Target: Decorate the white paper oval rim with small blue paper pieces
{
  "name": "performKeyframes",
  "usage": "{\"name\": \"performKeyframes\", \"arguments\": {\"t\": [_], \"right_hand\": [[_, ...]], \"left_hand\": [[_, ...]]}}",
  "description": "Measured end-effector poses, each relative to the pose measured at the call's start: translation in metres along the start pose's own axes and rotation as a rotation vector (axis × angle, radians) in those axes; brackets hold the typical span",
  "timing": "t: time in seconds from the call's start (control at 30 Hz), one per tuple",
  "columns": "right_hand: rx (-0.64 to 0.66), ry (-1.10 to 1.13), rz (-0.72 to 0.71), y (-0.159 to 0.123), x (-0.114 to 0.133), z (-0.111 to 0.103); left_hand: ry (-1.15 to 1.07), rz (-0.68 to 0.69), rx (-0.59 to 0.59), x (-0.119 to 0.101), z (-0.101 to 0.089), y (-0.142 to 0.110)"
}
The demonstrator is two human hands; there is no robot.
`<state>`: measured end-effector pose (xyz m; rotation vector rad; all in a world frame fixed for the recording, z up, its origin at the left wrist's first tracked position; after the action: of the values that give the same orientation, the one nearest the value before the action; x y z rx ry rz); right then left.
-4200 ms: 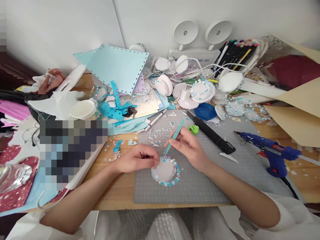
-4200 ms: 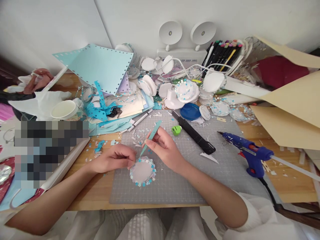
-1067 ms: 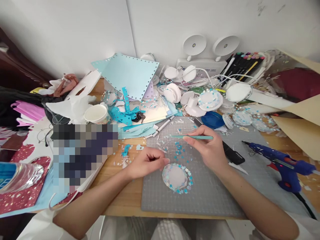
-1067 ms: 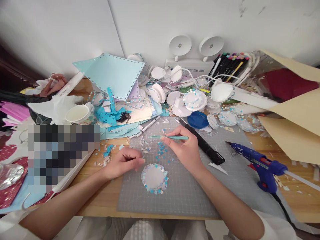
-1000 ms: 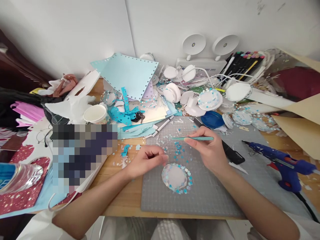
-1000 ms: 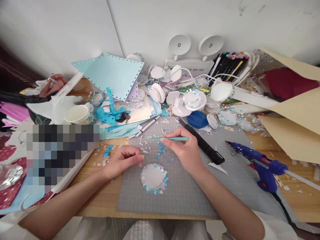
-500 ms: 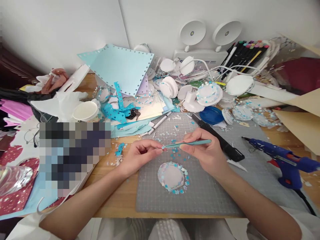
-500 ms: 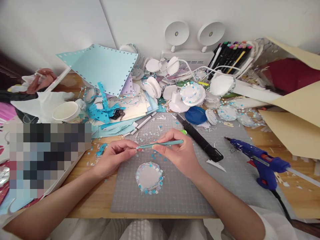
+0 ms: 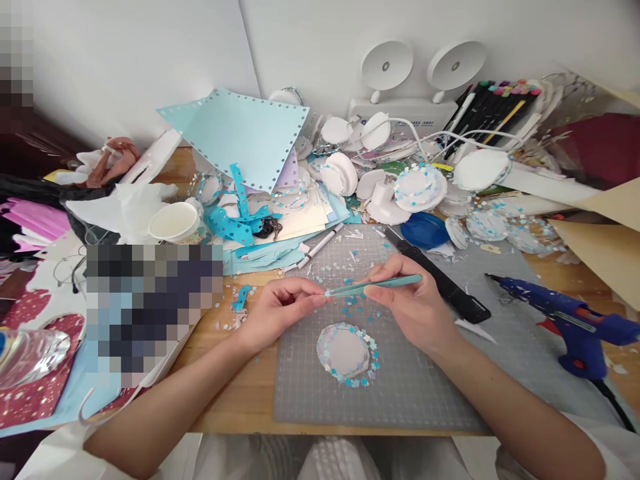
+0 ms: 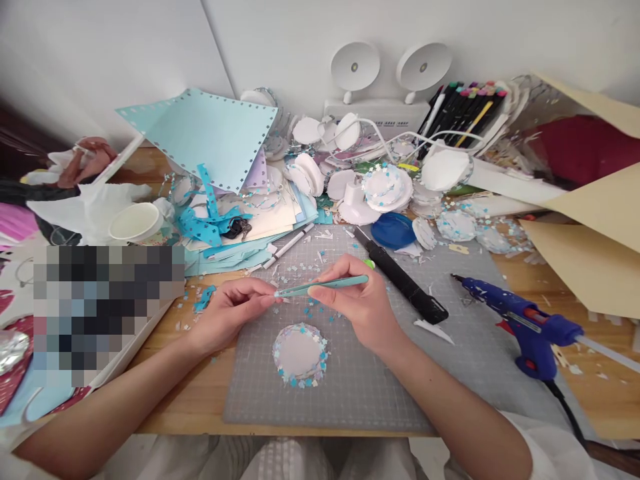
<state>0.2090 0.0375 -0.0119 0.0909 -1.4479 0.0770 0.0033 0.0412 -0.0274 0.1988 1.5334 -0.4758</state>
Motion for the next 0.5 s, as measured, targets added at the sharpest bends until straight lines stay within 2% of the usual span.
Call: {"name": "performKeyframes", "arguments": {"t": [0.13, 0.5], "right_hand": [[-0.056, 0.052, 0.028, 0.0035, 0.0001, -0.0008], [0.020, 0.028, 0.026, 0.0003, -0.0005, 0.0034]], "left_hand": [[0.027, 0.008, 0.019, -0.0007, 0.0000, -0.0003], [-0.042, -0.018, 0.020, -0.0019, 0.0028, -0.0004]]}}
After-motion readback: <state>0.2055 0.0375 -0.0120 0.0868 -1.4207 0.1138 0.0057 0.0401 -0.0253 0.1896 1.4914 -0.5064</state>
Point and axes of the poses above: each hand's wrist, its own y-axis towards the middle knuckle, its own z-axis out of the palm, x = y × z, the point moved 3 cm from there along y, towards the middle knuckle, and after that the axes turned 2 degrees about x, right-handed, at the moved point
